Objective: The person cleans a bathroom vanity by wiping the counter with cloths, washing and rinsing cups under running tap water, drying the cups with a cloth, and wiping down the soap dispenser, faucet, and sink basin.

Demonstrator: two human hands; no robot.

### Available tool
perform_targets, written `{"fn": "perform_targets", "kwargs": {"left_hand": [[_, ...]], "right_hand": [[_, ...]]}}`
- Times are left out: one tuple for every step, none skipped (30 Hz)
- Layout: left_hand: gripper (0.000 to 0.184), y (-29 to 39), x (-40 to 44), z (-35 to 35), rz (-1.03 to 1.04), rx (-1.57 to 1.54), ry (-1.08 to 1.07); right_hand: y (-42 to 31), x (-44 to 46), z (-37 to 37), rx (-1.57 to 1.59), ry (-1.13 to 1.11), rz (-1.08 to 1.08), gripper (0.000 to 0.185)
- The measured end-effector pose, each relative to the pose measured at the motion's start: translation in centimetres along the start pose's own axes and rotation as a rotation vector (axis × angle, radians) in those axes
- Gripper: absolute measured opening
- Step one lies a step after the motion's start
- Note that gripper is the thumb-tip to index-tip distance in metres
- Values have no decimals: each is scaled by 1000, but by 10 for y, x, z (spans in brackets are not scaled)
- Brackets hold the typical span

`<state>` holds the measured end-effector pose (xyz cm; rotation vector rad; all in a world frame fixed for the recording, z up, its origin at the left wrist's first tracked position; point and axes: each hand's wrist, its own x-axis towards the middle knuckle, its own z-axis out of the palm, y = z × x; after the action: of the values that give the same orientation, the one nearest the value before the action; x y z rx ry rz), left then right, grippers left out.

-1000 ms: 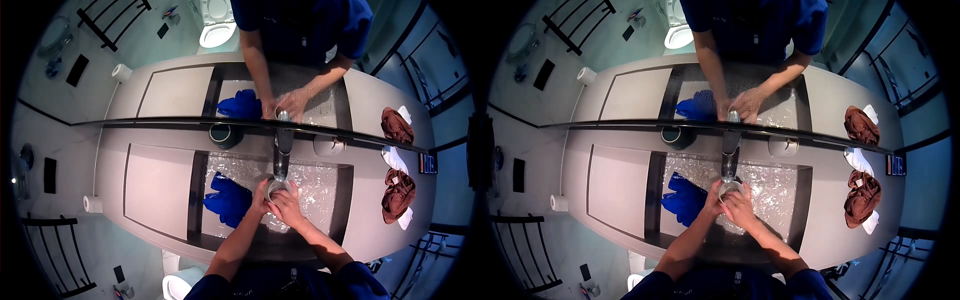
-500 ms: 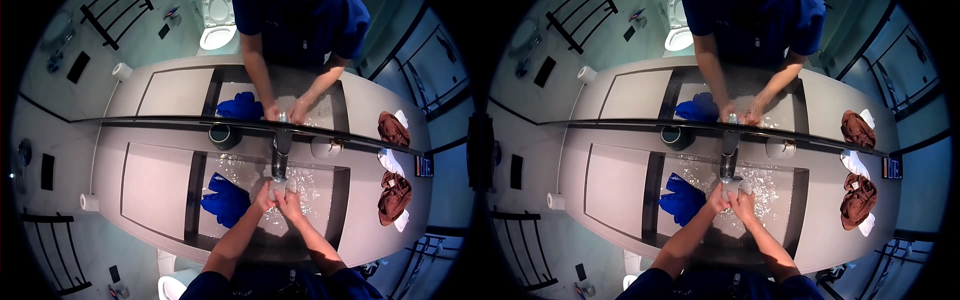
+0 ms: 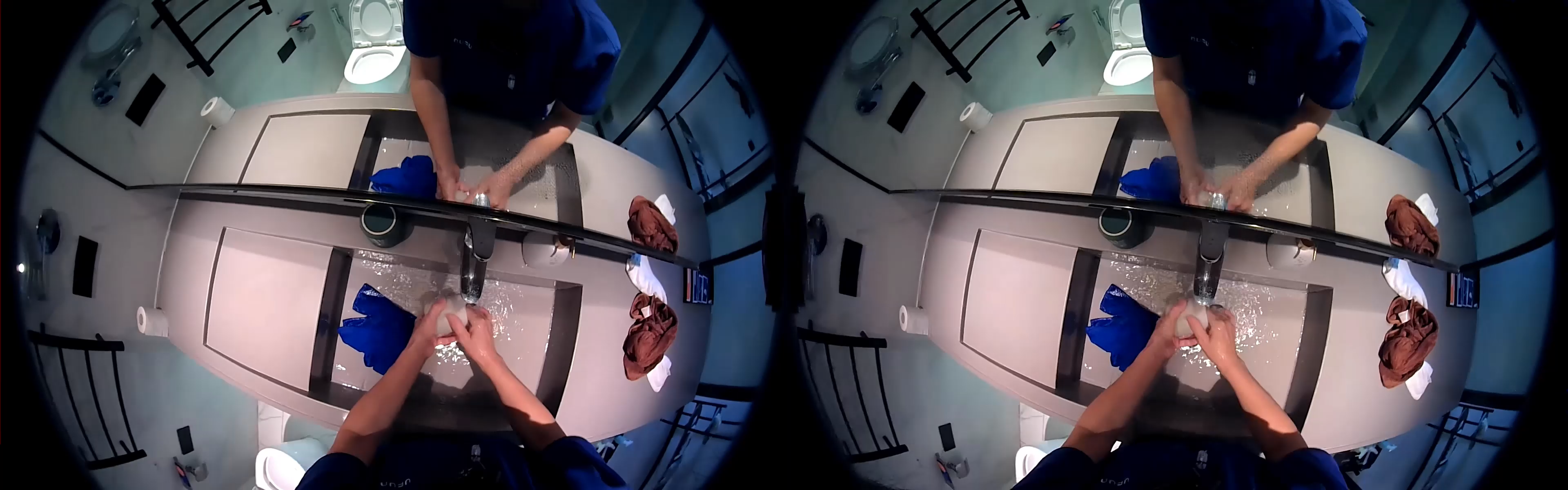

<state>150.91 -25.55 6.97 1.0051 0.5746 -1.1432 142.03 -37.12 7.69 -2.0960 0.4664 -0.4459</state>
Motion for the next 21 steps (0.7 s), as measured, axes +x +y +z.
{"fn": "perform_targets", "kwargs": {"left_hand": [[60,-1,-5,10,120,112,198],[67,-5,-1,6,197,246,159],[67,-10,2,1,191,241,156],[70,-14,3,-3,486,589,228],[74,-15,3,-4,790,941,296],[79,-10,-10,2,842,1003,327],[79,-3,-24,8,853,1011,326],[80,5,-37,14,837,1104,339],[81,10,-44,16,820,1196,354],[82,11,-46,13,883,1203,363],[82,13,-51,11,891,1204,363],[82,16,-59,9,893,1233,372],[83,17,-64,7,892,1261,381],[83,16,-66,3,889,1260,380],[81,14,-67,0,944,1296,374],[80,13,-68,-1,1001,1331,371],[80,12,-66,0,1002,1325,375],[81,10,-66,3,1008,1343,343],[82,8,-67,6,1012,1366,306],[79,6,-64,11,1005,1395,302],[79,5,-64,16,1011,1396,302]], "right_hand": [[-6,1,-14,-361,62,-324,35],[-15,1,-24,-370,56,-327,35],[-34,3,-35,-180,121,-176,44],[-52,7,-46,14,188,-23,55],[-68,16,-57,16,191,-26,55],[-85,28,-67,13,168,-69,60],[-96,39,-73,11,147,-113,65],[-105,48,-76,17,157,-118,65],[-113,57,-77,13,138,-116,64],[-118,61,-78,7,117,-114,62],[-117,59,-79,8,122,-120,62],[-112,55,-78,87,147,-84,63],[-106,49,-76,165,170,-44,63],[-94,39,-73,163,169,-42,63],[-87,30,-70,221,165,15,62],[-81,25,-68,279,161,70,61],[-75,27,-68,277,155,66,61],[-87,36,-72,163,223,-76,59],[-103,46,-78,49,294,-215,58],[-132,59,-89,58,240,-215,56],[-137,69,-92,59,244,-219,56]]}}
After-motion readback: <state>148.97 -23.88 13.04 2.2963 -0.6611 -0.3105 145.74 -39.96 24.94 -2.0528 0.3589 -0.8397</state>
